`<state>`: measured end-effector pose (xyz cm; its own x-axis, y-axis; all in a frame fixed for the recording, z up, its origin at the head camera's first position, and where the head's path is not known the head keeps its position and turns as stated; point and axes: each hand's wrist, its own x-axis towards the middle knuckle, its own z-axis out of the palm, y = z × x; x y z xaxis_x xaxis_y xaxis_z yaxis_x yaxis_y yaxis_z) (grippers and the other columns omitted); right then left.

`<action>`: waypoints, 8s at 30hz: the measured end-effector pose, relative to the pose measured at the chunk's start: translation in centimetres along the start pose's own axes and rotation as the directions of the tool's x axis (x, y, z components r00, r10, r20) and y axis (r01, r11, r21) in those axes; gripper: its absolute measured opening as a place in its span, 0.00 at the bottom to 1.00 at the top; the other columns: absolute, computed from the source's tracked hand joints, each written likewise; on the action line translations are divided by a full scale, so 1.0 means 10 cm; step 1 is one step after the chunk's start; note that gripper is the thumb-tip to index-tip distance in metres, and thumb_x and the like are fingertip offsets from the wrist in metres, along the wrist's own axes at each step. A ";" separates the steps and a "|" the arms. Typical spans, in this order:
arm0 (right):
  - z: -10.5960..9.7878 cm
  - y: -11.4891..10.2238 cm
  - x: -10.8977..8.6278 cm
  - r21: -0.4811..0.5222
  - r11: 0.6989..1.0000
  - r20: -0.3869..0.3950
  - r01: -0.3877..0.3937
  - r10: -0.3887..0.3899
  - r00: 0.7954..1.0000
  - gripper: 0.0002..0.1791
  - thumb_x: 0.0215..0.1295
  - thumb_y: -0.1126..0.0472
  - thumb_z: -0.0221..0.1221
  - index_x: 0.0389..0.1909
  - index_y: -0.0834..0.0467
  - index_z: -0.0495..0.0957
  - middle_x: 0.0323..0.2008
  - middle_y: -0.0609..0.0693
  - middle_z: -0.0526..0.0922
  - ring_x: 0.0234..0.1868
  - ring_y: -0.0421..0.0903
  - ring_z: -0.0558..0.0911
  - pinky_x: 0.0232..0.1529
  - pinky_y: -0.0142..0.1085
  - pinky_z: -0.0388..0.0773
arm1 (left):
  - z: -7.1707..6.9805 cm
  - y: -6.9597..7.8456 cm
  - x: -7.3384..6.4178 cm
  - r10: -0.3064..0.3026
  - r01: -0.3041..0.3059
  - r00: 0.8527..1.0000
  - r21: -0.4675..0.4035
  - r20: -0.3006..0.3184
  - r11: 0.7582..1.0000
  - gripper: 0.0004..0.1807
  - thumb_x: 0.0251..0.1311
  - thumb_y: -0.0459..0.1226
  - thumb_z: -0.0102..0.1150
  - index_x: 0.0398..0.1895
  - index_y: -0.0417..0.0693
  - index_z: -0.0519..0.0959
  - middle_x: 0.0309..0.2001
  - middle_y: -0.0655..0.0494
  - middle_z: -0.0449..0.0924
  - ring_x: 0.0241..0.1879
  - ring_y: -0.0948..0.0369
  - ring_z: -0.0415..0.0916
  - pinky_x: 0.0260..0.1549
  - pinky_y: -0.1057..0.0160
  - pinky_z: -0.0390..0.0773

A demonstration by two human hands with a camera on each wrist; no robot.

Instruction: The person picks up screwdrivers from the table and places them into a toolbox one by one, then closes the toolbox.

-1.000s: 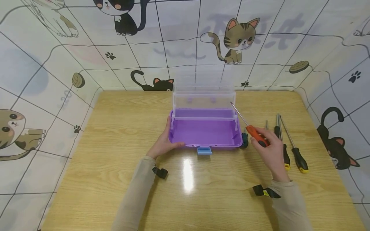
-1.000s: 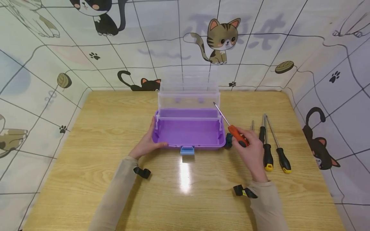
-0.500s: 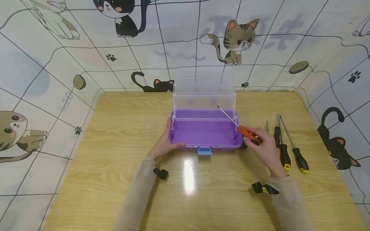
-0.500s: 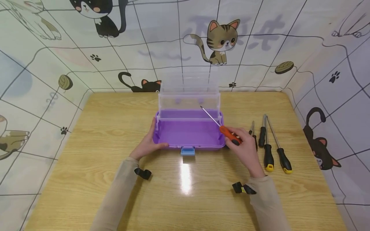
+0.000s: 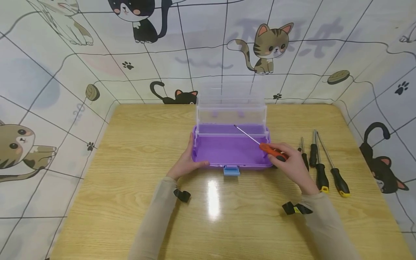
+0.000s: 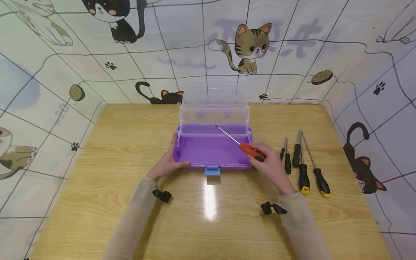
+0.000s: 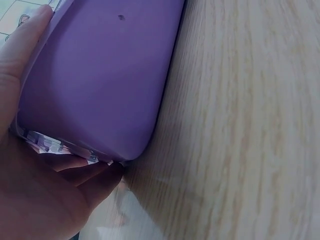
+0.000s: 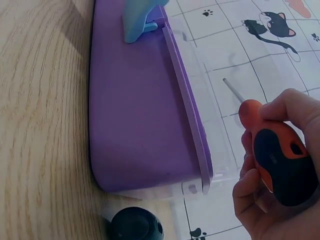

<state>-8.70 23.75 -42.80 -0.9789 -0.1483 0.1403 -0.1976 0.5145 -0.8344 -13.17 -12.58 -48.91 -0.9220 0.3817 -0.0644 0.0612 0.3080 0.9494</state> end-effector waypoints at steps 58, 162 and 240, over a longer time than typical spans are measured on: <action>0.34 -0.13 0.67 -0.026 0.985 0.487 0.171 -0.137 0.862 0.16 0.58 0.67 0.64 0.48 0.59 0.84 0.40 0.50 0.83 0.31 0.45 0.75 0.31 0.37 0.74 | -0.05 0.40 -0.10 -0.032 0.033 0.999 -0.024 0.038 0.999 0.69 0.50 0.32 0.73 0.75 0.50 0.22 0.75 0.42 0.25 0.73 0.45 0.37 0.69 0.50 0.45; -0.17 -0.21 0.58 -0.043 0.996 0.594 0.078 -0.037 0.803 0.16 0.65 0.66 0.60 0.52 0.70 0.77 0.47 0.62 0.81 0.47 0.53 0.81 0.51 0.48 0.77 | 0.03 0.28 -0.10 -0.041 0.042 0.999 -0.014 0.012 0.999 0.69 0.48 0.34 0.73 0.75 0.49 0.22 0.75 0.47 0.23 0.73 0.46 0.31 0.68 0.46 0.40; -1.51 0.63 -0.41 -0.311 0.908 0.219 -0.279 0.354 0.909 0.30 0.73 0.49 0.51 0.65 0.68 0.66 0.57 0.68 0.73 0.40 0.17 0.67 0.42 0.41 0.76 | 0.05 -0.01 -0.03 -0.038 0.037 0.999 -0.047 -0.023 0.998 0.72 0.46 0.38 0.76 0.75 0.66 0.24 0.76 0.59 0.25 0.74 0.51 0.33 0.69 0.49 0.40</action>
<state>-6.73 40.40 -40.61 -0.9488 -0.1371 -0.2846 0.0778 0.7718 -0.6311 -12.66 -12.32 -49.14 -0.9323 0.3494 -0.0936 0.0088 0.2807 0.9598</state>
